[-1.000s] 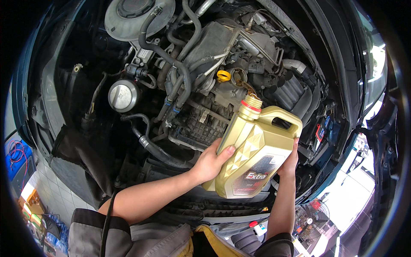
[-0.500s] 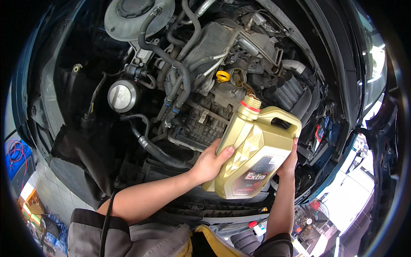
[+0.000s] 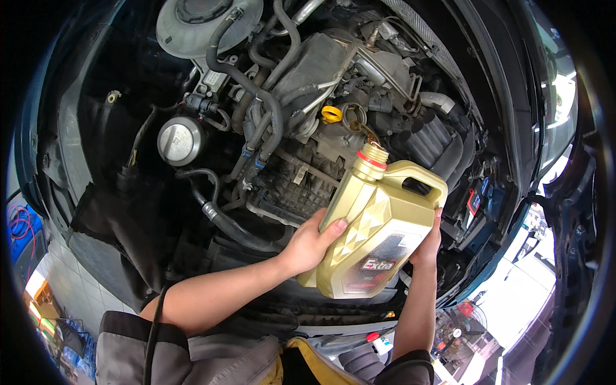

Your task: The person opens a gold-colored motor oil container, removes the cap, and pours the oil into the engine's oil filler port. The person holds the container with both hands and tilts it to pour the oil into the engine.

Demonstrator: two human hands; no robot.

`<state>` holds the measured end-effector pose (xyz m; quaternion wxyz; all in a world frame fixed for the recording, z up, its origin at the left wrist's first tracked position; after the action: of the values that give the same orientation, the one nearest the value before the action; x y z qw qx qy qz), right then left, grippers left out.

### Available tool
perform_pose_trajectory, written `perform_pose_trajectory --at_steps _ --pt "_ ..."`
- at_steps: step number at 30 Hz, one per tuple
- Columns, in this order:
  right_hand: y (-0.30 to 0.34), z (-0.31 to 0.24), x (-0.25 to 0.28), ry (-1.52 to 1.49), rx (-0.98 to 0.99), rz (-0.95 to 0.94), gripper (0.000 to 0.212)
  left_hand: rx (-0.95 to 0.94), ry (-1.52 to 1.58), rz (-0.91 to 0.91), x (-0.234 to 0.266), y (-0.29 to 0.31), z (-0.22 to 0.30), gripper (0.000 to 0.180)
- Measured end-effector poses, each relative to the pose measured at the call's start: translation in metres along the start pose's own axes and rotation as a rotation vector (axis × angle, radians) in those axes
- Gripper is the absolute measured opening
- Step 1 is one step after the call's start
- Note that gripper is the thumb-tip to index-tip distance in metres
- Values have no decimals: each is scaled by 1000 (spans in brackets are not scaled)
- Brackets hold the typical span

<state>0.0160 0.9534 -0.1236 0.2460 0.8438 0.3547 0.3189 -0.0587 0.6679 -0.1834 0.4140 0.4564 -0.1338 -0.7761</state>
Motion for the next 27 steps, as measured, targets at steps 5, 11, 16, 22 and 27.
perform_pose_trajectory --at_steps 5,11,16,22,27 --pt "0 -2 -1 -10 -8 -24 79 -24 4 -11 2 -2 -1 73" --pt "-3 0 0 -19 0 -14 79 -23 11 -8 1 -2 2 73" --pt "-3 1 2 -5 1 0 79 -3 -24 -2 1 -1 3 74" --pt "-1 -1 0 -1 0 -7 80 0 -28 2 1 -2 2 76" --pt "-1 -2 -1 13 0 -6 79 -7 -12 2 1 -2 1 77"
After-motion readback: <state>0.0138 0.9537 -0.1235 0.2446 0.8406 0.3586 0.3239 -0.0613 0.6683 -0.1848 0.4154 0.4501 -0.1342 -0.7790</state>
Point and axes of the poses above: each hand's wrist, its own y-axis away from the middle knuckle, its own x-axis out of the back of the hand, z = x × y, the point moved 1 cm from there along -y, towards the middle knuckle, and after that the axes turned 15 degrees about y, right-handed, at the moved point
